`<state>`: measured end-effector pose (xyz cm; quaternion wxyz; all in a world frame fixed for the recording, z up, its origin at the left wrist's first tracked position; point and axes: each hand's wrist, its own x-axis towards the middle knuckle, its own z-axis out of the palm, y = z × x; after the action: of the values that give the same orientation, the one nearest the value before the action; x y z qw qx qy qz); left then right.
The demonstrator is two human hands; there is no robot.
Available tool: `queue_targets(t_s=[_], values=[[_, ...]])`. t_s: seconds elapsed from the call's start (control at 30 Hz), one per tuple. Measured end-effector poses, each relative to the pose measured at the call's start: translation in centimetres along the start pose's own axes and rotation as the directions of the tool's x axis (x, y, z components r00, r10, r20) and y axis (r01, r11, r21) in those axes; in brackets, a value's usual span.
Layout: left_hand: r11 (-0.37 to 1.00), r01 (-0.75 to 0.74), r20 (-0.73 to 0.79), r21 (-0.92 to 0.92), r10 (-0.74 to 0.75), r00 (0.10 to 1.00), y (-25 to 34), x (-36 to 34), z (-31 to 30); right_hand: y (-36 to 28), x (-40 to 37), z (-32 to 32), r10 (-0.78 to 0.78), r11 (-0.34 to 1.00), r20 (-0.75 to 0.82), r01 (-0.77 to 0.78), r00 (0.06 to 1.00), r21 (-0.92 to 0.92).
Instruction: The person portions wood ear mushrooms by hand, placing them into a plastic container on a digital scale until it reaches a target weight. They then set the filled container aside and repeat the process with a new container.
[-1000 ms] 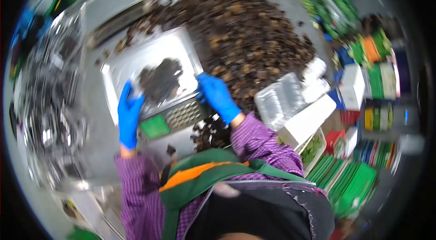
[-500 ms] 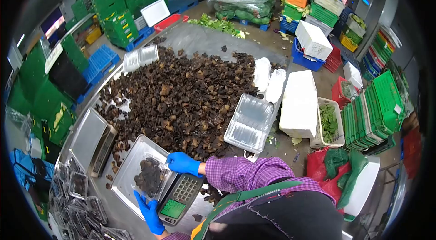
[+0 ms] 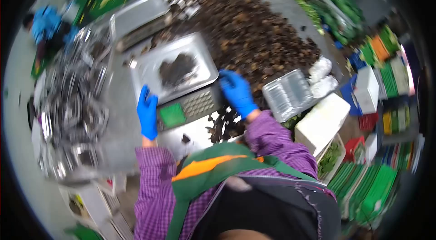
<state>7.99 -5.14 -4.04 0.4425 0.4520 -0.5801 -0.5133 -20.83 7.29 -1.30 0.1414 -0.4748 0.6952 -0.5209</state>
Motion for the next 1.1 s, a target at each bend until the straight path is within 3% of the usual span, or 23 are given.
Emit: queue_targets(t_s=[0.1,0.13,0.2,0.3,0.33,0.4,0.53,0.63,0.73,0.9,0.97,1.03,1.1], values=[[0.998,0.068,-0.129,-0.002,-0.067,0.989,0.4,-2.6,-4.0,3.6,-2.3,-6.3,-0.078,0.967,-0.042,0.065,0.996,-0.246],[0.997,0.082,-0.159,-0.004,-0.081,0.984,0.6,-3.3,-5.2,4.7,-3.0,-8.3,-0.019,0.977,-0.072,0.003,0.997,-0.212],[0.994,0.106,-0.210,-0.011,-0.106,0.972,0.8,-5.0,-7.1,4.6,-4.5,-11.9,-0.147,0.863,-0.094,0.081,0.985,-0.499],[0.990,0.134,-0.274,-0.039,-0.140,0.952,1.0,-6.6,-8.6,8.1,-7.6,-14.7,0.007,0.712,-0.050,-0.040,0.999,-0.702],[0.988,0.141,-0.276,-0.058,-0.152,0.949,1.2,-6.9,-8.7,10.9,-8.7,-15.2,0.007,0.712,-0.038,-0.031,0.999,-0.702],[0.986,0.148,-0.276,-0.081,-0.165,0.947,1.1,-6.9,-8.3,14.5,-10.0,-15.6,0.305,0.861,0.033,-0.261,0.952,-0.437],[0.988,0.099,-0.236,-0.119,-0.125,0.964,1.3,-5.4,-6.0,14.6,-9.0,-16.5,0.318,0.823,0.036,-0.257,0.947,-0.506],[0.988,0.068,-0.187,-0.140,-0.093,0.978,2.1,-3.5,-4.0,13.0,-7.9,-17.7,0.403,0.813,0.036,-0.341,0.914,-0.472],[0.992,0.009,-0.130,-0.123,-0.025,0.991,2.9,-1.4,-2.1,12.4,-7.8,-19.1,0.473,0.856,0.048,-0.445,0.880,-0.262],[0.986,-0.072,-0.060,-0.150,0.063,0.996,2.3,3.7,1.4,10.5,-7.6,-21.0,0.599,0.799,0.057,-0.591,0.799,-0.110],[0.999,-0.003,-0.052,-0.048,0.001,0.999,1.6,6.3,2.8,9.8,-7.5,-21.6,0.617,0.786,-0.001,-0.617,0.787,-0.027],[0.998,0.024,-0.046,0.066,-0.021,0.999,-0.1,8.7,4.0,8.7,-7.4,-22.1,0.603,0.795,-0.028,-0.604,0.797,-0.062],[0.924,-0.103,-0.001,0.367,0.111,0.994,-1.4,10.4,4.7,9.1,-7.3,-22.5,0.513,0.855,-0.073,-0.517,0.855,-0.040]])
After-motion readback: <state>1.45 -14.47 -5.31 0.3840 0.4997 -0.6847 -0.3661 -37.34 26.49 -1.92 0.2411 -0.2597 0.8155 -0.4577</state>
